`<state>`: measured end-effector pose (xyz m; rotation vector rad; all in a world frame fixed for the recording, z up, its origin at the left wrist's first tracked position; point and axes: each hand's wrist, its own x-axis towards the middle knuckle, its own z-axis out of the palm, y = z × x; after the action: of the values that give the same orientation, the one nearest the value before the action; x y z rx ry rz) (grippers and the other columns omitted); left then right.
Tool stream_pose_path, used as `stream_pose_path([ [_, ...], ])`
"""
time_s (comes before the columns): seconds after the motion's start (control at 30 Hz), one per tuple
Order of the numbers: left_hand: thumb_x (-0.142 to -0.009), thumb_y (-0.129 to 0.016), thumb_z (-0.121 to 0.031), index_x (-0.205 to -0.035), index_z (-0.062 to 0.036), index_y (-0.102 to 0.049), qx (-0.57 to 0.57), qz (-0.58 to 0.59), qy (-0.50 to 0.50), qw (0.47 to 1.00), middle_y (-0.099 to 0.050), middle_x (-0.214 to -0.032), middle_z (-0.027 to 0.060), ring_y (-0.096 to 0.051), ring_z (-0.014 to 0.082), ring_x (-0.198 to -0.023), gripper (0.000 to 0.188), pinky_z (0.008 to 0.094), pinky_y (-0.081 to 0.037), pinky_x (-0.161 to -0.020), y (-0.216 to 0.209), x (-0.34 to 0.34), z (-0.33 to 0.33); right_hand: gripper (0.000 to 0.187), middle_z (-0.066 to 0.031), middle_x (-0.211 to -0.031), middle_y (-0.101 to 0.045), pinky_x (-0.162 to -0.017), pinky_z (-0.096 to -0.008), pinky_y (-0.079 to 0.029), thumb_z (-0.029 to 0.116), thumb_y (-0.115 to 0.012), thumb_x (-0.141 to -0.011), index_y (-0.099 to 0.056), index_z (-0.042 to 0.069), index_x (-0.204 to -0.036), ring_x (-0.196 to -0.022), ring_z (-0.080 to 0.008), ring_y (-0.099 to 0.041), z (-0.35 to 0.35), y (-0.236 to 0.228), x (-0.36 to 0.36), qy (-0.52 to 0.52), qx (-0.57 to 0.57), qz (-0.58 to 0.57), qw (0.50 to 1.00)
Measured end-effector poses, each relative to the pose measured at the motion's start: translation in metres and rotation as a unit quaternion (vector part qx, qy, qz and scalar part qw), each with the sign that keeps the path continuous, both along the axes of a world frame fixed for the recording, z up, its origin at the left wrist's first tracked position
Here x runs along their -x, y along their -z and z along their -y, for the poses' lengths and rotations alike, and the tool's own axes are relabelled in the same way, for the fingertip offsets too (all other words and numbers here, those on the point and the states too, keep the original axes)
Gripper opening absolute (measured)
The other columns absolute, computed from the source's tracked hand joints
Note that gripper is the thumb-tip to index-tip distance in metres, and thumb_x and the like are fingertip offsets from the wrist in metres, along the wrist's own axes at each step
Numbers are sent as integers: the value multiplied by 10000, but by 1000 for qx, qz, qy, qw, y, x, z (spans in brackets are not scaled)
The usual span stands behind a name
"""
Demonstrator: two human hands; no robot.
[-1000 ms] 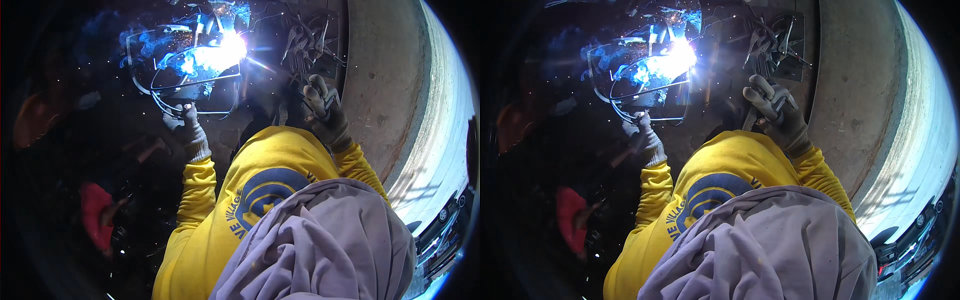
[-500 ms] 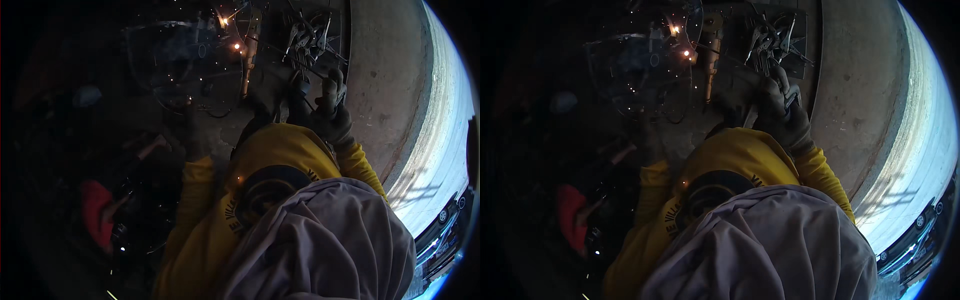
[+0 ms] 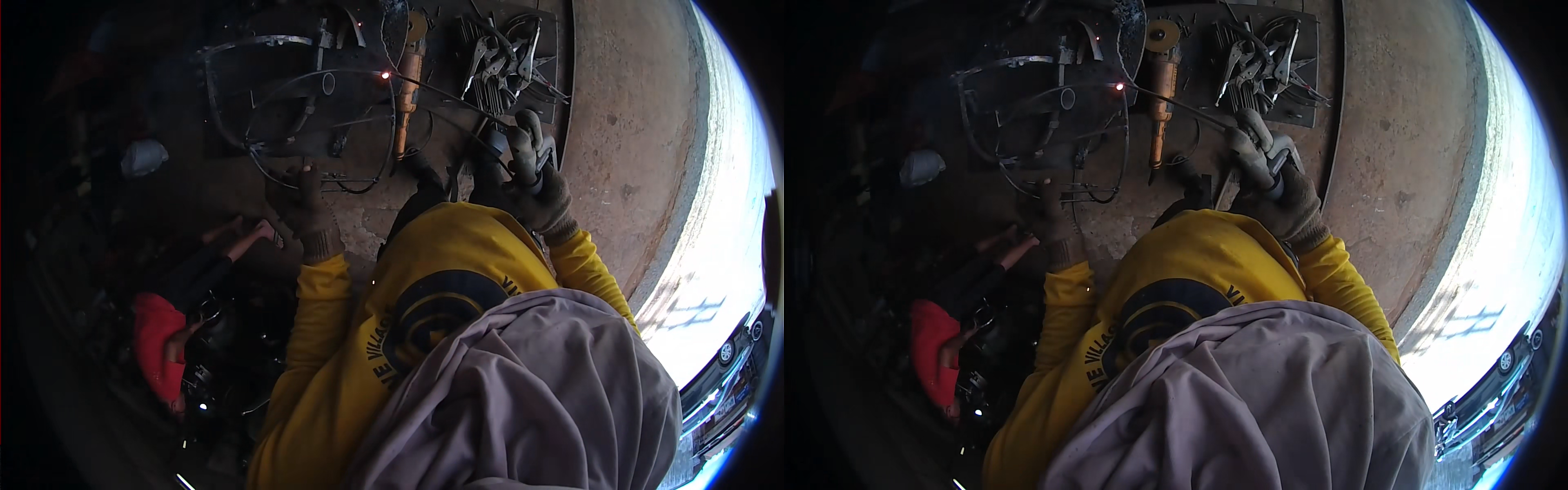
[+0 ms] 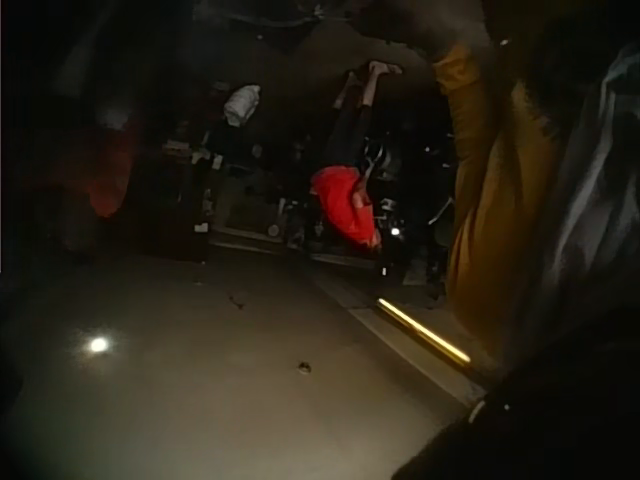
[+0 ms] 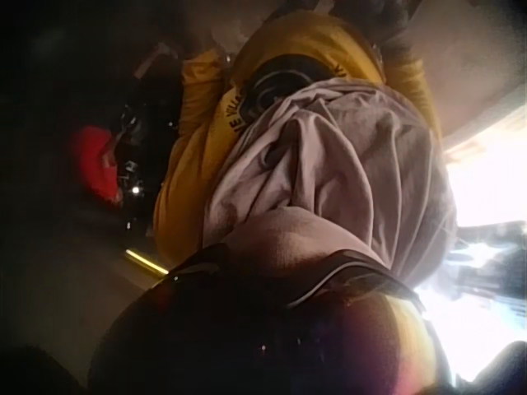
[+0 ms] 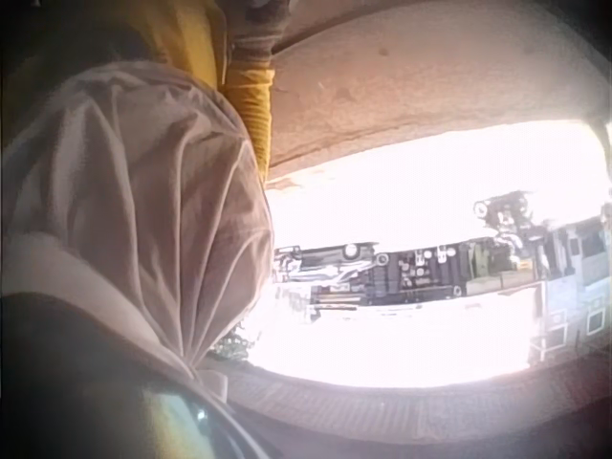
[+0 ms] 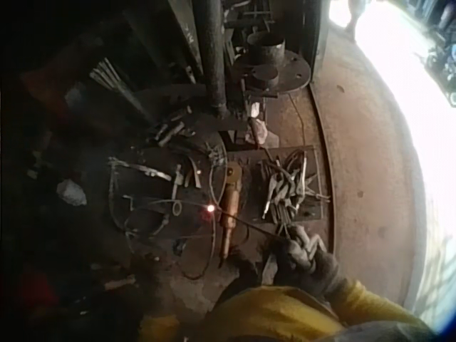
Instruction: The person welds metal rods onto a circular frame. They use a welding electrode holder to join the pieces and tap the structure with a hammer.
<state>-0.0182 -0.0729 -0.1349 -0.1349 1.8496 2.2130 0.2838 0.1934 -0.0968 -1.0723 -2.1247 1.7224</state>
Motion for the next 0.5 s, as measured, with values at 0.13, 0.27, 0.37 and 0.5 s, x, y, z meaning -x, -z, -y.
stream_pose_path([
  [0.13,-807,-689,64,-1221,-57,-525,14,10,-51,999,-590,-972,39,-599,134,-853,461,330,-549,-752,-6,-2,-1,390,-99,-909,-714,-773,-318,-538,164,-739,-766,-640,11,-1111,-862,-187,-695,-1,6,-2,0,17,-15,1000],
  [0.27,-798,-757,-64,-1148,8,-514,324,-167,42,930,-579,-969,60,-586,139,-847,432,299,-525,-742,-46,-19,-35,385,-106,-936,-707,-773,-319,-530,165,-739,-760,-640,13,-1100,-874,-186,-686,0,8,-1,-4,-4,-25,1000],
  [0.37,-810,-772,-195,-1136,28,-492,329,-128,43,935,-562,-971,75,-564,141,-841,484,293,-514,-737,-52,-25,-34,364,-109,-945,-703,-769,-321,-528,151,-739,-758,-645,16,-1083,-866,-183,-678,0,13,2,-10,-14,-38,999],
  [0.5,-859,-731,-251,-1130,35,-470,304,-121,11,945,-543,-994,93,-558,143,-835,473,291,-531,-743,-59,-34,-43,338,-104,-941,-699,-764,-320,-527,129,-742,-754,-652,18,-1060,-854,-177,-668,4,5,6,20,34,-69,997],
])
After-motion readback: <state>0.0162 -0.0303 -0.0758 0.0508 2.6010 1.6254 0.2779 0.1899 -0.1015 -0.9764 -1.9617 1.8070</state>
